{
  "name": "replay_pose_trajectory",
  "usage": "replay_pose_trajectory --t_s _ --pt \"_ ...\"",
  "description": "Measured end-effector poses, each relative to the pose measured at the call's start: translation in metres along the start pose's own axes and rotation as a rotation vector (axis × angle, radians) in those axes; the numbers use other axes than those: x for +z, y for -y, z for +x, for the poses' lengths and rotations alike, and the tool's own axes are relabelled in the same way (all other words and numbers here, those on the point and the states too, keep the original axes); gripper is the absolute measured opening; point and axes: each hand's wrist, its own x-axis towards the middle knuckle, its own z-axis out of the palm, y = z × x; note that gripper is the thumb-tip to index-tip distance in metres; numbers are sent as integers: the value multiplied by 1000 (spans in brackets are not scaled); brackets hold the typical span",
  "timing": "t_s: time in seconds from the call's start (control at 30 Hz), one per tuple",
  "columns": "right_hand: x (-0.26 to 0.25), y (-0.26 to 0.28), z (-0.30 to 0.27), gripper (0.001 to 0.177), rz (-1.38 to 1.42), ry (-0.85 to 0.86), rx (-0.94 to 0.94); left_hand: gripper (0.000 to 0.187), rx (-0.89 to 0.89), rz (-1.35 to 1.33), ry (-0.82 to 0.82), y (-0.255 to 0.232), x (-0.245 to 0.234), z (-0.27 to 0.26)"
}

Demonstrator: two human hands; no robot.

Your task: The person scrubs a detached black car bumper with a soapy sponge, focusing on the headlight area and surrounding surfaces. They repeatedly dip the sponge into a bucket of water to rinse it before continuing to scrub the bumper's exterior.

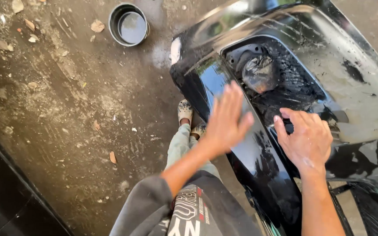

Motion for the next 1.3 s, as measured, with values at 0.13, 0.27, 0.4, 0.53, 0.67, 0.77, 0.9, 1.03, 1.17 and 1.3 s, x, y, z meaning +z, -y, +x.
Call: replay_pose_trajectory --t_s 0.13,0.27,0.4,0.53,0.67,0.77,0.9,1.03,1.17,1.3 --pt "3 -1 2 18 6 -10 -4 86 70 36 99 28 2 12" --pt "0 -2 -5 18 10 21 8 81 -133 149 -69 102 18 92" --pt "5 -8 -1 9 47 -17 -18 88 -59 29 -66 -17 -12 21" --pt "3 -8 -1 9 43 -21 -28 86 152 -27 162 -69 4 -60" --pt "0 -3 -2 8 44 -28 -38 78 133 154 72 15 -13 21" --pt "-1 -4 -5 7 54 -25 -41 74 -68 185 -40 69 -3 61" --pt "1 -7 -3 8 38 -21 -54 85 60 56 -13 -55 -7 -39" --pt "11 -16 -9 9 24 -19 -82 84 128 -79 104 -27 3 -75" --pt "15 -15 -13 9 -1 -22 -82 77 -11 83 -31 79 1 -19" --pt "14 -14 -13 9 11 14 -54 76 -236 120 -167 58 1 -16"
